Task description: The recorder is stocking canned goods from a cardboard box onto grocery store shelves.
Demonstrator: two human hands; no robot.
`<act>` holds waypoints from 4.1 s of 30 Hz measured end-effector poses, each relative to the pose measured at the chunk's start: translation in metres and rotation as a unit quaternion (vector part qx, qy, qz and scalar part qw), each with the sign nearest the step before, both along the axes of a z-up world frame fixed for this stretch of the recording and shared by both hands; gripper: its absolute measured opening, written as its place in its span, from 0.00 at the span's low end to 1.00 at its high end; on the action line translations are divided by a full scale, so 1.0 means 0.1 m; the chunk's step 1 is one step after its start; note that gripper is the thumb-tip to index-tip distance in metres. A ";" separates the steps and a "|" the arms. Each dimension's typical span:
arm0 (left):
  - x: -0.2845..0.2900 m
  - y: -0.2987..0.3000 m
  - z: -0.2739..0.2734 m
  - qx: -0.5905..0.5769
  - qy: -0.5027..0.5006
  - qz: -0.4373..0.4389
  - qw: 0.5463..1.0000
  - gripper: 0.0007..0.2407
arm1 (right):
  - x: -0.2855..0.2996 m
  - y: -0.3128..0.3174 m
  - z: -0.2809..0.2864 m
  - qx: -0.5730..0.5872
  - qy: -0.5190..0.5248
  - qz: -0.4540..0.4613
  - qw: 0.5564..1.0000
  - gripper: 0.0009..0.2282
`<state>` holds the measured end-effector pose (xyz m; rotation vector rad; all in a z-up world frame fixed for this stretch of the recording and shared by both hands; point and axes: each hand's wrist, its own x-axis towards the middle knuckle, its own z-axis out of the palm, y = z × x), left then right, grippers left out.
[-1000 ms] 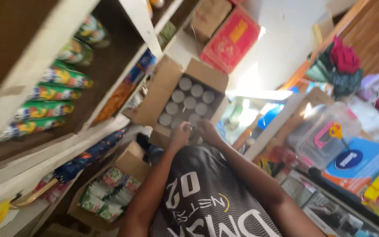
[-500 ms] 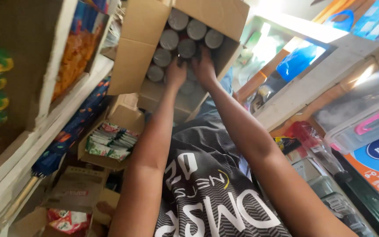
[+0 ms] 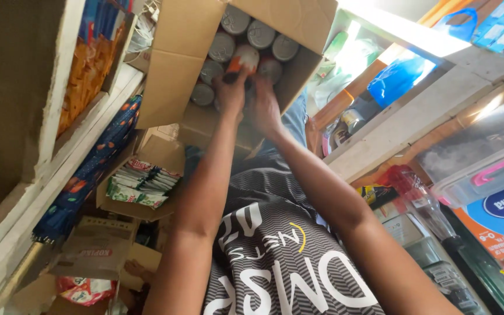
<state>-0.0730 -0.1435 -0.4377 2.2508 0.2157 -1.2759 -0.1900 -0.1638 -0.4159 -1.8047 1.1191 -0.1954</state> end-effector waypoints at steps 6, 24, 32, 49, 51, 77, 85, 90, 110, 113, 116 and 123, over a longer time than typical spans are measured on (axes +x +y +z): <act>0.05 0.66 0.01 -0.224 -0.132 0.000 0.966 0.28 | 0.02 -0.19 0.94 -0.012 0.028 0.112 0.993 0.22; 0.38 1.16 2.08 -0.531 0.028 0.018 0.847 0.17 | 0.16 -0.34 2.24 0.320 -0.166 0.100 0.927 0.27; 0.66 1.18 2.94 -0.551 0.005 0.016 0.835 0.21 | 0.56 -0.27 3.06 0.215 -0.197 0.158 0.943 0.35; 1.24 1.11 5.23 -0.543 -0.331 -0.026 0.771 0.24 | 1.46 -0.33 5.24 0.097 -0.361 0.277 0.885 0.32; 1.31 1.07 5.50 -0.578 -0.374 -0.028 0.725 0.23 | 1.55 -0.32 5.58 0.062 -0.383 0.299 0.872 0.33; 2.52 0.06 5.62 -0.402 -0.625 -0.045 0.668 0.21 | 3.07 -0.72 5.71 -0.196 -0.318 0.155 0.915 0.32; 2.52 0.09 5.65 -0.366 -0.599 -0.103 0.704 0.26 | 3.12 -0.70 5.69 -0.252 -0.211 0.148 0.933 0.31; 2.63 -0.01 5.45 -0.354 -0.621 -0.133 0.687 0.20 | 3.46 -1.01 5.30 -0.353 -0.222 0.179 0.891 0.27; 2.09 0.40 5.73 -0.459 -0.595 -0.081 0.654 0.13 | 2.46 -0.54 5.47 -0.333 -0.391 0.141 0.846 0.19; 1.69 0.63 5.15 -0.523 -0.503 -0.018 0.688 0.09 | 1.98 -0.57 4.18 -0.311 -0.291 0.107 0.898 0.12; 1.29 0.76 3.86 -0.495 -0.378 -0.028 0.782 0.07 | 1.22 -0.77 1.76 -0.095 -0.159 0.104 0.977 0.11; 0.29 0.92 1.50 -0.283 -0.139 -0.150 0.937 0.12 | -0.40 -0.17 0.34 -0.061 0.051 0.151 0.985 0.16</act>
